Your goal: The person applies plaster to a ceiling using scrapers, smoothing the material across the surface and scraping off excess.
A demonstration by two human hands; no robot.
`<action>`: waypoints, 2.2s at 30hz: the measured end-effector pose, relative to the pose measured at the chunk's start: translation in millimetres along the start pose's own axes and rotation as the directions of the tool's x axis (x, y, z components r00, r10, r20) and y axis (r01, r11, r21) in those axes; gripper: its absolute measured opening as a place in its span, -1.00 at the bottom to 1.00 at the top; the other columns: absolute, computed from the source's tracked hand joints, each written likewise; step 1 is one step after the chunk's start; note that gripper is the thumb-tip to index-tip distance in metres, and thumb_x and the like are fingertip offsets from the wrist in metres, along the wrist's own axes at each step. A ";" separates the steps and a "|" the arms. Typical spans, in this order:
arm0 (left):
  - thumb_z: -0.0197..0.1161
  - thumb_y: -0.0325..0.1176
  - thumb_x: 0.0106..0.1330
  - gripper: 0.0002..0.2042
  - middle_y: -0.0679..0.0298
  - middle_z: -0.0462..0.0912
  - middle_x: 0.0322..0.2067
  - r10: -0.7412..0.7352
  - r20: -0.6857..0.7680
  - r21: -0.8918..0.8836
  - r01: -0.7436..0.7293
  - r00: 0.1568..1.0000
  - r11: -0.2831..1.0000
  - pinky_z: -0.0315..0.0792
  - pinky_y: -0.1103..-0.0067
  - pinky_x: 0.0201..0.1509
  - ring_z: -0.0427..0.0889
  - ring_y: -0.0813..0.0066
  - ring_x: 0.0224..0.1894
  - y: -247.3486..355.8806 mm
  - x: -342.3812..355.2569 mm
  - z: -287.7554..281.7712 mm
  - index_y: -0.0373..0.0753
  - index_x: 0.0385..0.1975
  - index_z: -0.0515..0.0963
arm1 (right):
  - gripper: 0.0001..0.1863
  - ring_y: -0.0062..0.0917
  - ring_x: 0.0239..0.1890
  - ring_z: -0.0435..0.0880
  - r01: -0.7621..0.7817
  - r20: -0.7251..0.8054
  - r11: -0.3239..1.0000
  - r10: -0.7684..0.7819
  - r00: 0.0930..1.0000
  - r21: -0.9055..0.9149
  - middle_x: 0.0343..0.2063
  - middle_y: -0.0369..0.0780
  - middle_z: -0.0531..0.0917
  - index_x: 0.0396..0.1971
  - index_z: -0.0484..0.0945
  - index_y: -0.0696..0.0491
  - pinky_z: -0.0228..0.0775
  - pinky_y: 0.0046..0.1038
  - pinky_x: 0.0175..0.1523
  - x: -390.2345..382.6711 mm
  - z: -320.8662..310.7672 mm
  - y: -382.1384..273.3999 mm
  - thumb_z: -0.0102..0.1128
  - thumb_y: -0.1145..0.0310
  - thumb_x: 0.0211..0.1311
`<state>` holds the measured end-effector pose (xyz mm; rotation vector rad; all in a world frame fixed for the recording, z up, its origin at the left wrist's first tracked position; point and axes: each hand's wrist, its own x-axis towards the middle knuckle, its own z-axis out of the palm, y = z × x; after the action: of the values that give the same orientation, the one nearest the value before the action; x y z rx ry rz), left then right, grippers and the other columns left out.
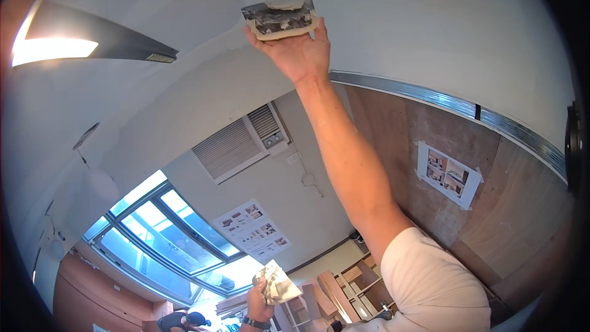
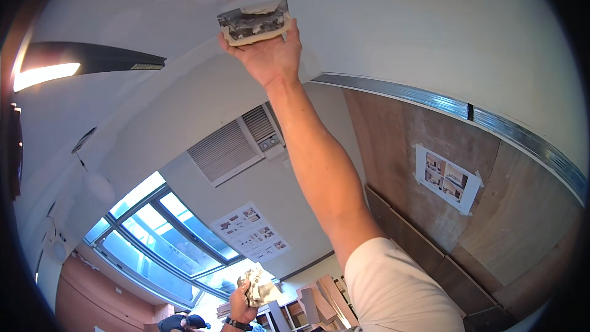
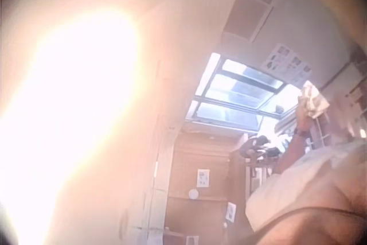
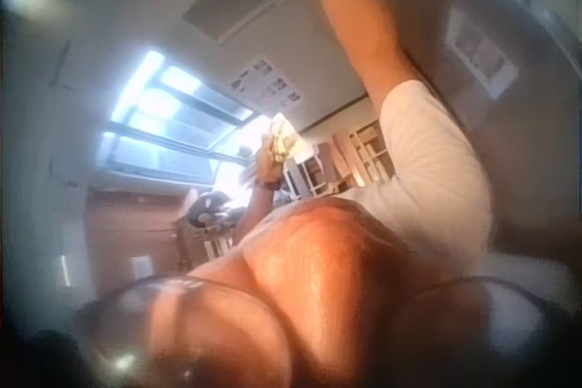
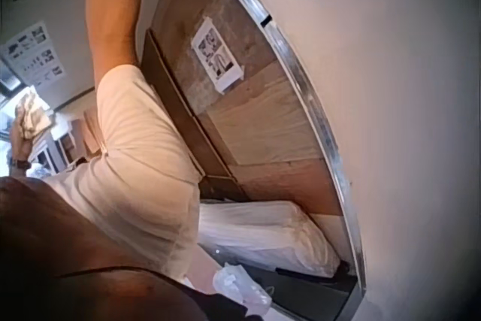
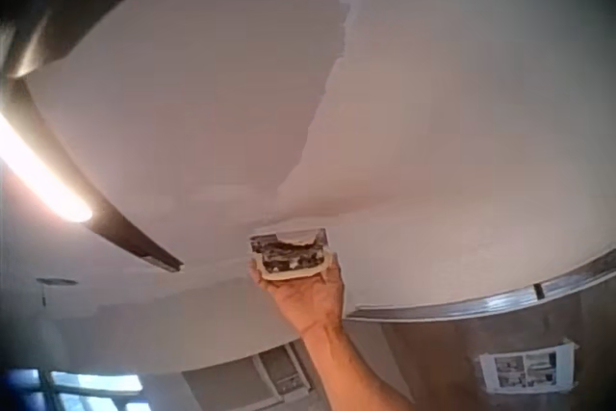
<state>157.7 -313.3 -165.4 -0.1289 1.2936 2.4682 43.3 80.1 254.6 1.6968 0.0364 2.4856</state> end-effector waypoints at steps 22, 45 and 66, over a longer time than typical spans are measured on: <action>-0.03 -0.40 0.57 -0.66 0.05 0.66 0.08 0.006 -0.055 0.040 -0.004 0.998 0.999 0.68 0.24 0.14 0.73 0.17 0.05 -3.8 12.8 -15.0 -0.40 0.25 0.39 | -0.15 0.17 0.49 0.10 0.029 -0.123 0.999 -0.032 0.992 -0.026 0.47 0.17 0.09 0.52 0.04 0.14 0.21 0.30 0.44 28.9 2.8 -20.9 -0.51 -0.29 0.60; 0.03 -0.36 0.57 -0.65 0.04 0.65 0.10 -0.004 -0.091 0.104 0.013 0.996 0.995 0.65 0.14 0.20 0.73 0.11 0.07 -5.9 13.3 -16.1 -0.38 0.26 0.39 | -0.26 0.19 0.32 0.13 -0.044 -0.205 0.993 0.065 0.977 0.105 0.44 0.19 -0.08 0.46 0.16 -0.16 0.49 0.05 0.11 36.3 52.8 -32.1 -0.26 -0.33 0.49; -0.05 -0.36 0.59 -0.64 0.07 0.65 0.13 0.081 -0.020 0.171 -0.076 0.997 0.982 0.68 0.12 0.13 0.74 0.07 0.08 -26.7 50.8 -57.7 -0.33 0.29 0.38 | -0.33 0.15 0.38 0.07 0.032 -0.272 0.998 -0.017 0.962 0.051 0.44 0.11 -0.05 0.35 0.27 -0.12 0.53 -0.03 0.04 -22.5 220.1 -27.5 -0.22 -0.29 0.50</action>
<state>114.8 -332.7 -231.7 -0.0690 1.5419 2.4140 258.4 92.6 311.9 1.3512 0.1536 2.7023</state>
